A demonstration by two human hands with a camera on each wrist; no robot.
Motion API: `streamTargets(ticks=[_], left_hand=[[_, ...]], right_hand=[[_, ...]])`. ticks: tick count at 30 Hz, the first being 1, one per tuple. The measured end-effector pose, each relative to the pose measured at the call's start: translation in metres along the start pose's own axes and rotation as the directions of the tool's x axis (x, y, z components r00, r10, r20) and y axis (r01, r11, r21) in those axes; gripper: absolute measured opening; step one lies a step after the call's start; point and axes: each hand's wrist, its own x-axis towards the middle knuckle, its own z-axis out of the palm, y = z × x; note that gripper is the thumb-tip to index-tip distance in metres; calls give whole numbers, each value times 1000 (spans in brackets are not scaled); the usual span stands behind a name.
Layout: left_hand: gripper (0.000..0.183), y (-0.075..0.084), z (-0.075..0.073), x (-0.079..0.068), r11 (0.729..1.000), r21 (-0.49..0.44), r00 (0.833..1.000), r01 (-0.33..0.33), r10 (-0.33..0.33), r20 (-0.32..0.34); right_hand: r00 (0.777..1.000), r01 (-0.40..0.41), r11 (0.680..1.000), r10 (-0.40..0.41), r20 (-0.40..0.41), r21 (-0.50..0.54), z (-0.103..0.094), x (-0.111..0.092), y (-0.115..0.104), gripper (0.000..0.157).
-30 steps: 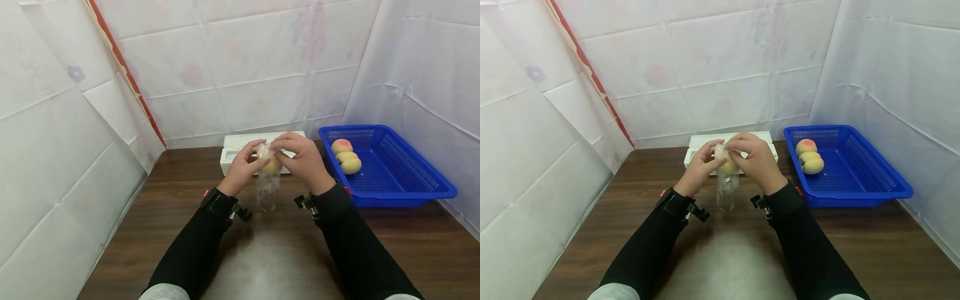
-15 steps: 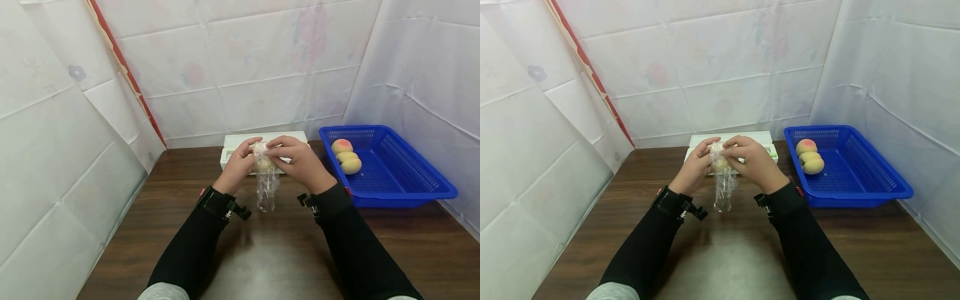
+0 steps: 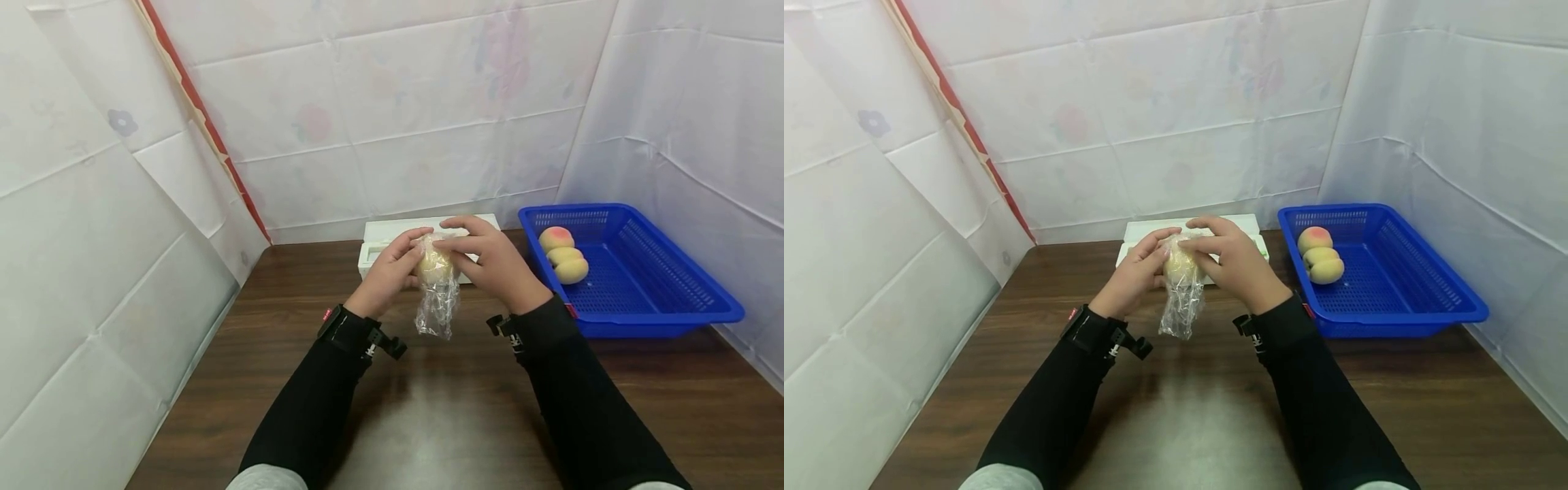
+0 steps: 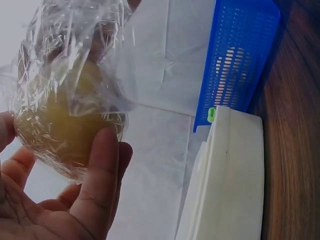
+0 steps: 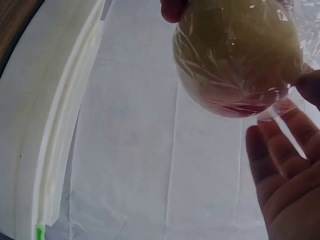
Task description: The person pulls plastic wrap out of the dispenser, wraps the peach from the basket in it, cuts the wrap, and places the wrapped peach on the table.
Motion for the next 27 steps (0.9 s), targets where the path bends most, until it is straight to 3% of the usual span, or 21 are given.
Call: streamTargets(ticks=[4,8,14,19,23,27], left_hand=[[40,1,1,0,1000,2,1000,0,0,-28],[39,2,0,1,1000,-9,998,5,-5,-69],[46,6,-1,2,998,-58,991,37,-44,-129],[53,11,-1,1,993,-106,993,59,-69,-93],[54,11,-2,-1,996,-54,996,71,-74,-44],[57,10,-4,-3,998,59,1000,-3,4,-14]], right_hand=[[999,50,999,-50,-11,-12,-1,0,-3,38],[996,63,998,-63,64,-7,-3,1,-4,53],[980,-24,997,8,199,78,-1,2,-3,66],[981,-76,988,50,190,136,1,3,-2,80],[982,-140,972,111,155,191,3,3,-2,72],[948,-300,913,252,196,275,4,1,-2,53]])
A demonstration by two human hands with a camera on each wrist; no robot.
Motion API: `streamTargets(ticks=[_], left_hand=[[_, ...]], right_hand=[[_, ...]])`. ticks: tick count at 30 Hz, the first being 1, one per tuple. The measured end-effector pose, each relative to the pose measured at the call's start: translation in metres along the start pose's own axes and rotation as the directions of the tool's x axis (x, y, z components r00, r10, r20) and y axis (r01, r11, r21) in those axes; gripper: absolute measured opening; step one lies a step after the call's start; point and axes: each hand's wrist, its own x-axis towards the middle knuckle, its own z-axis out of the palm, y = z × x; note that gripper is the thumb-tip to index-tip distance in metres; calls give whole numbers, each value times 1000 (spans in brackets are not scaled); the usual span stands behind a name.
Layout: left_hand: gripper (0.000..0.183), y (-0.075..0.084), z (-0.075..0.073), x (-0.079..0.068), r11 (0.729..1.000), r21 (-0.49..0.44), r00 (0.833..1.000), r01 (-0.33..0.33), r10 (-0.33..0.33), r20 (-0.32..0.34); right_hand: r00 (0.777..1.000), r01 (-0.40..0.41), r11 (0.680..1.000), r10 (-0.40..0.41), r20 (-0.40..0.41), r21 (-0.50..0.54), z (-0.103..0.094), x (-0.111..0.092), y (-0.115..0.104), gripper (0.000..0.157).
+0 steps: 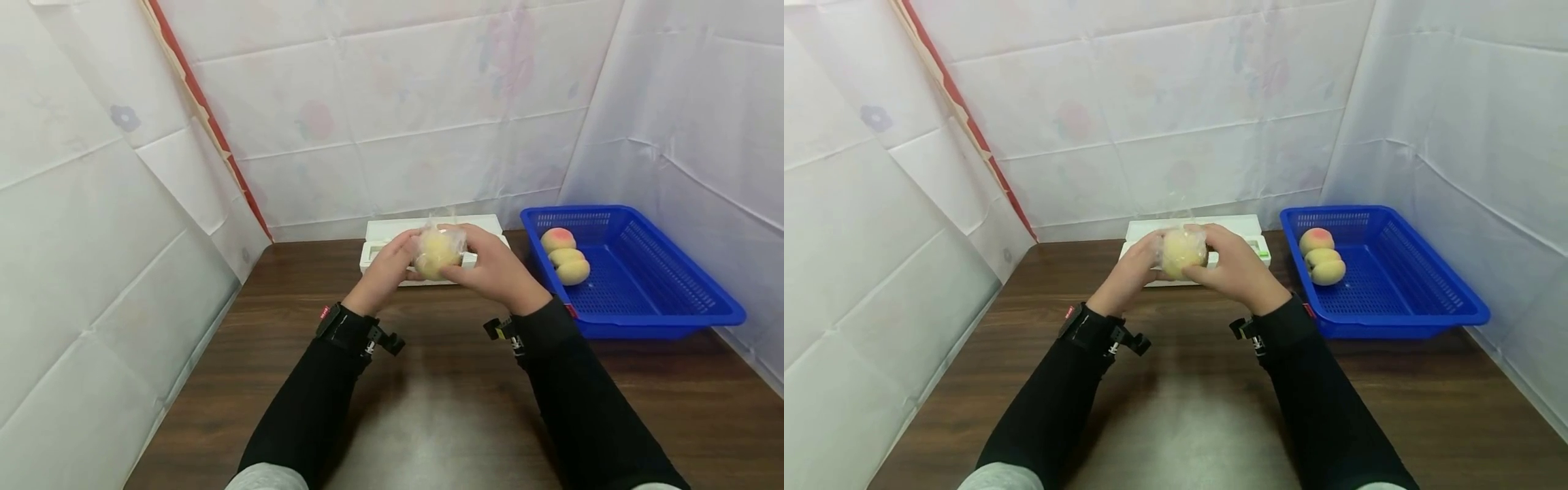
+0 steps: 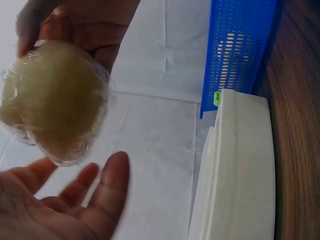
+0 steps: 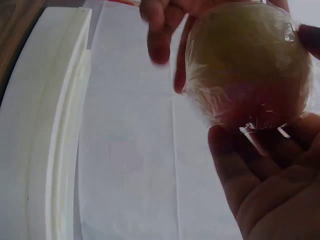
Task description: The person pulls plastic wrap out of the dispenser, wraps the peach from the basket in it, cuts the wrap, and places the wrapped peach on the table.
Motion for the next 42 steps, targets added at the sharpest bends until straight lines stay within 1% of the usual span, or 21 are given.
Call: streamTargets(ticks=[3,5,7,9,12,15,20,22,24,26,29,31,33,36,38,40,42], left_hand=[[59,-2,1,-1,998,28,997,-64,63,43],[60,-2,3,-2,996,45,995,-81,78,66],[58,-2,5,-3,994,79,995,-77,72,72],[56,-1,7,-3,992,104,995,-76,69,65],[50,0,8,-3,990,122,997,-71,67,37],[49,0,8,-3,988,140,998,-68,66,25],[51,0,7,-4,984,168,998,-67,67,8],[52,-1,7,-5,983,175,998,-60,62,-4],[53,-3,7,-5,981,186,998,-50,55,-21],[56,-4,7,-4,978,207,998,-38,45,-32],[59,-7,8,-2,966,258,998,-33,44,-38],[62,-8,9,-2,957,288,998,-37,48,-31],[64,-8,10,-1,949,313,998,-35,47,-31],[67,-8,12,-2,944,328,999,-17,33,-43],[71,-8,13,-1,942,335,998,-3,23,-56],[76,-8,14,-1,940,341,998,11,13,-68],[80,-7,14,0,937,349,997,17,9,-73]], right_hand=[[991,-137,989,137,11,48,-1,-2,1,39],[979,-205,977,204,15,52,-2,-2,2,35],[970,-242,969,241,19,46,-3,-3,2,32],[967,-256,966,255,26,37,-5,-2,2,31],[967,-252,967,251,40,33,-6,-1,1,30],[968,-247,968,245,53,34,-6,0,1,31],[964,-260,962,253,88,82,-6,1,1,34],[965,-256,961,248,85,107,-6,1,1,37],[970,-241,963,235,63,120,-6,1,2,46],[971,-240,963,237,36,126,-6,0,2,64],[969,-244,959,246,3,146,-6,0,2,89],[969,-240,958,245,-10,157,-6,0,1,99],[975,-214,963,222,-28,164,-6,0,-2,104],[982,-166,977,176,-67,137,-6,-1,-6,105],[983,-139,984,150,-101,108,-5,-1,-8,100],[982,-113,992,121,-145,62,-4,-2,-10,91],[978,-89,996,87,-192,-3,-2,-3,-10,78]])
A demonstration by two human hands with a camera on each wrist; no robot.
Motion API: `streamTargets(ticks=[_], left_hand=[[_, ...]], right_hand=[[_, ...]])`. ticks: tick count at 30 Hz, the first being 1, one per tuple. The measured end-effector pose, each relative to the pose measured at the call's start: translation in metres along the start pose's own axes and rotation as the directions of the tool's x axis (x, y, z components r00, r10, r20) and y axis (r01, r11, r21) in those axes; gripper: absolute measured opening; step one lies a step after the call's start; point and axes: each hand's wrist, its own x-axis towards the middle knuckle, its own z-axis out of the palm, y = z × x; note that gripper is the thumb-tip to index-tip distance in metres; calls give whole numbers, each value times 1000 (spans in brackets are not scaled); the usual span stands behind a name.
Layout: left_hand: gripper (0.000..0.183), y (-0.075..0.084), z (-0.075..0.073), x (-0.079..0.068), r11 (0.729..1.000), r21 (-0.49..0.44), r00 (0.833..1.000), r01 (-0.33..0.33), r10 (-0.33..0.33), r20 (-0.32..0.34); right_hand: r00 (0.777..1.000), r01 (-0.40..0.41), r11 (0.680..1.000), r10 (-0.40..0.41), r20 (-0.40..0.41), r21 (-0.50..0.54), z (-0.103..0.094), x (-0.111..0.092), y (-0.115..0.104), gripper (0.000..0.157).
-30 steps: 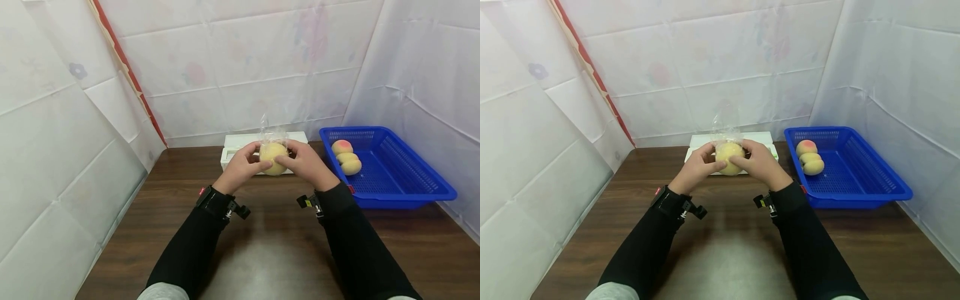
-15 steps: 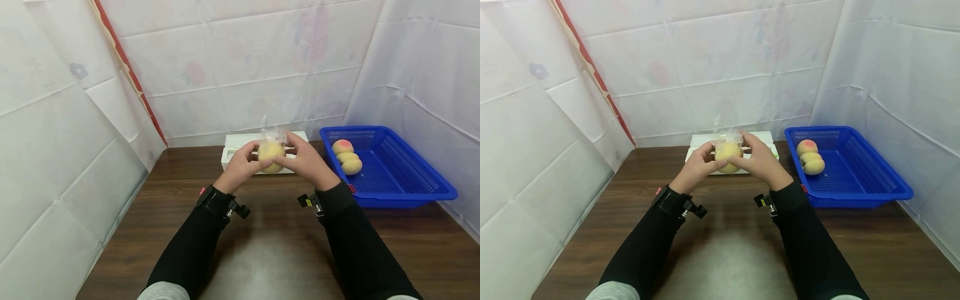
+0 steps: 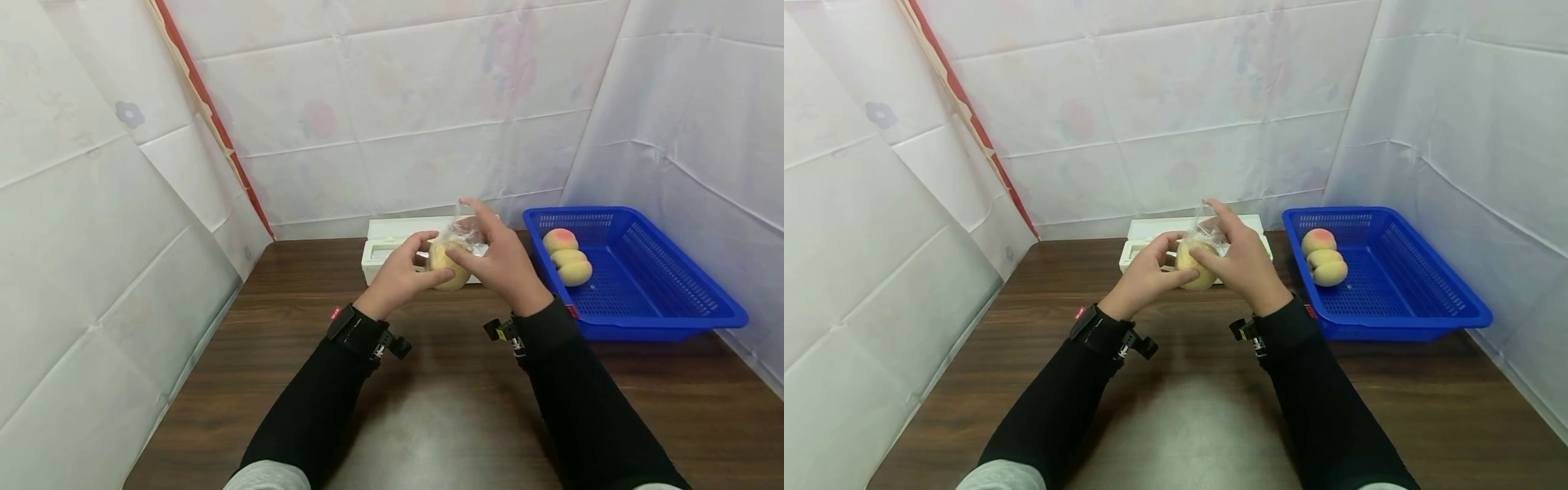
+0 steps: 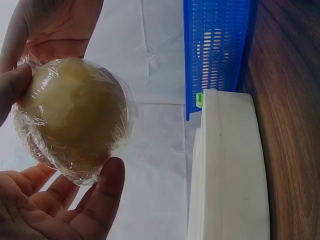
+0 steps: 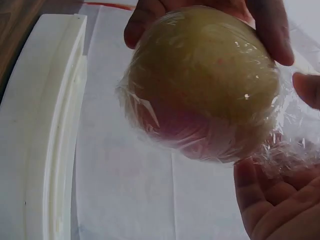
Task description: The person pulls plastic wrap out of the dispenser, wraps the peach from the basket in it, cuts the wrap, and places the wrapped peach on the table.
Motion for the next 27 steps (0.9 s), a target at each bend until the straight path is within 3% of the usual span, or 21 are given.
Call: streamTargets(ticks=[4,10,14,18,27], left_hand=[[81,3,1,0,1000,25,1000,10,-10,2],[85,3,1,1,999,49,1000,15,-15,16],[93,4,0,1,997,73,999,25,-27,25],[92,3,-1,0,996,90,999,17,-20,37],[54,-3,-3,0,998,-69,999,-2,5,41]], right_hand=[[992,84,992,-92,-90,-96,1,-2,-1,49],[974,161,982,-173,-143,-96,-1,-4,-3,21],[975,179,980,-189,-119,-90,-1,-4,-6,22],[971,233,969,-237,-43,-79,-1,-4,-8,22],[952,303,948,-299,59,-96,-5,-4,-18,18]])
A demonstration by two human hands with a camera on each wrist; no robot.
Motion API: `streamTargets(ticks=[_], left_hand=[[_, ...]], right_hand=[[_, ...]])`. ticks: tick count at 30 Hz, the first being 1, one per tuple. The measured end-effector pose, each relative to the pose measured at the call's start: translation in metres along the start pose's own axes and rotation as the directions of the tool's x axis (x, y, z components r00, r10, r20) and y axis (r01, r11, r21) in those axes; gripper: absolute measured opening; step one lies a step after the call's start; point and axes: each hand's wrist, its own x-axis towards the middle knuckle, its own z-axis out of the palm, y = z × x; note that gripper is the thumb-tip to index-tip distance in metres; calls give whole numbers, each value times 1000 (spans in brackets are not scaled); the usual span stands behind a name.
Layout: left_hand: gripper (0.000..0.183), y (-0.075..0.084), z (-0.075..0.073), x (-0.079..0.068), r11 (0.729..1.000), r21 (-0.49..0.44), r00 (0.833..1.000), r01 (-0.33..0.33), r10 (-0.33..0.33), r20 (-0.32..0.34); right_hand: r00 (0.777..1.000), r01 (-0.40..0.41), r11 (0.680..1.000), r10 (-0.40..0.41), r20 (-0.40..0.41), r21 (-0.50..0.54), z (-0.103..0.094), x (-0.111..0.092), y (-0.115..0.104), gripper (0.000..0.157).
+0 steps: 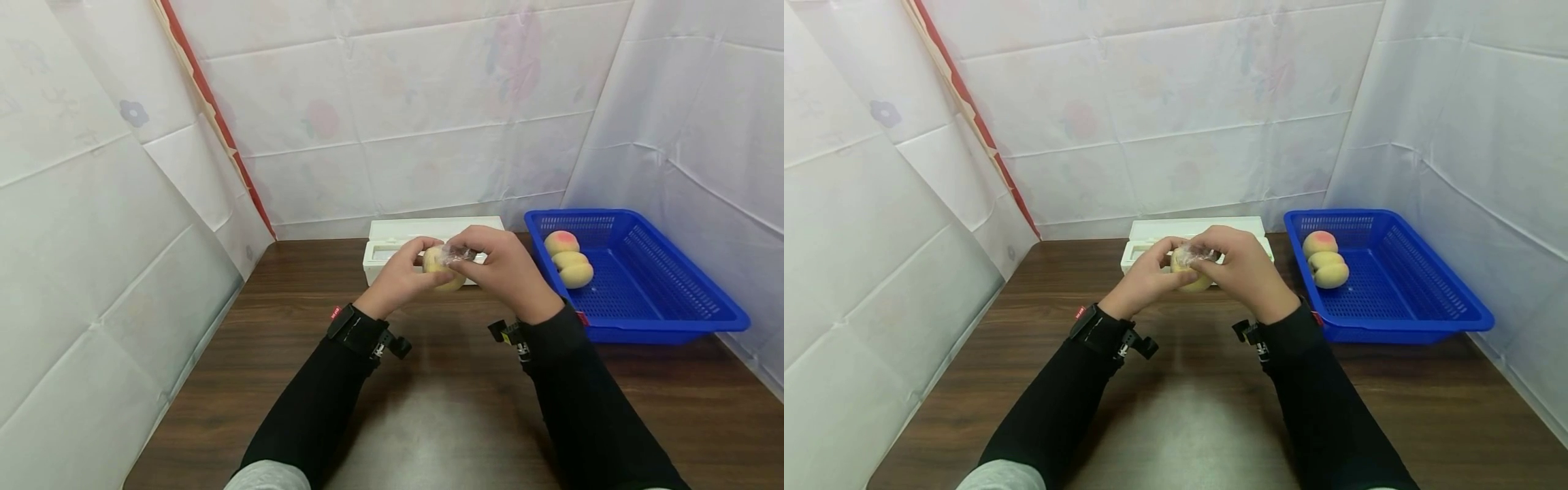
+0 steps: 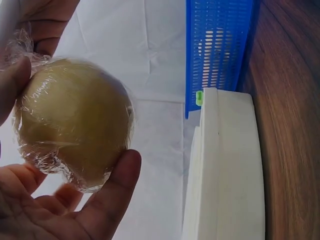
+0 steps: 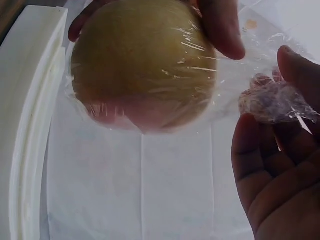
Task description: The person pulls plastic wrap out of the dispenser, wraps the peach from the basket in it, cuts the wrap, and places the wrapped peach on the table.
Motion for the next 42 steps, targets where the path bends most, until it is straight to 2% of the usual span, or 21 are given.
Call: streamTargets(ticks=[5,11,16,22,28,32,36,39,42], left_hand=[[53,-1,-1,-1,1000,14,999,16,-15,-52],[50,0,-1,-2,999,39,996,-21,25,-83],[51,2,-2,-1,995,8,993,-103,103,-51],[56,7,-2,-2,979,-32,979,-203,203,-1],[59,9,1,-3,967,-55,968,-251,251,6],[58,11,2,-5,967,-42,967,-252,253,13],[57,11,5,-6,963,-14,963,-269,269,16],[58,12,5,-7,954,17,954,-299,299,12],[57,16,4,-8,939,55,940,-340,341,7]], right_hand=[[998,36,996,-39,-42,-79,-2,1,-3,14],[991,1,994,-16,-129,-114,-1,-1,-2,11],[984,-21,995,3,-180,-99,0,-2,1,11],[981,-43,996,28,-194,-77,0,-1,2,9],[973,-98,994,88,-212,-41,-1,-2,0,9],[965,-171,985,168,-200,2,0,-5,-1,14],[946,-272,959,281,-161,78,1,-8,0,17],[926,-350,928,364,-102,131,-2,-7,3,21],[895,-440,880,446,9,180,-6,-5,6,33]])
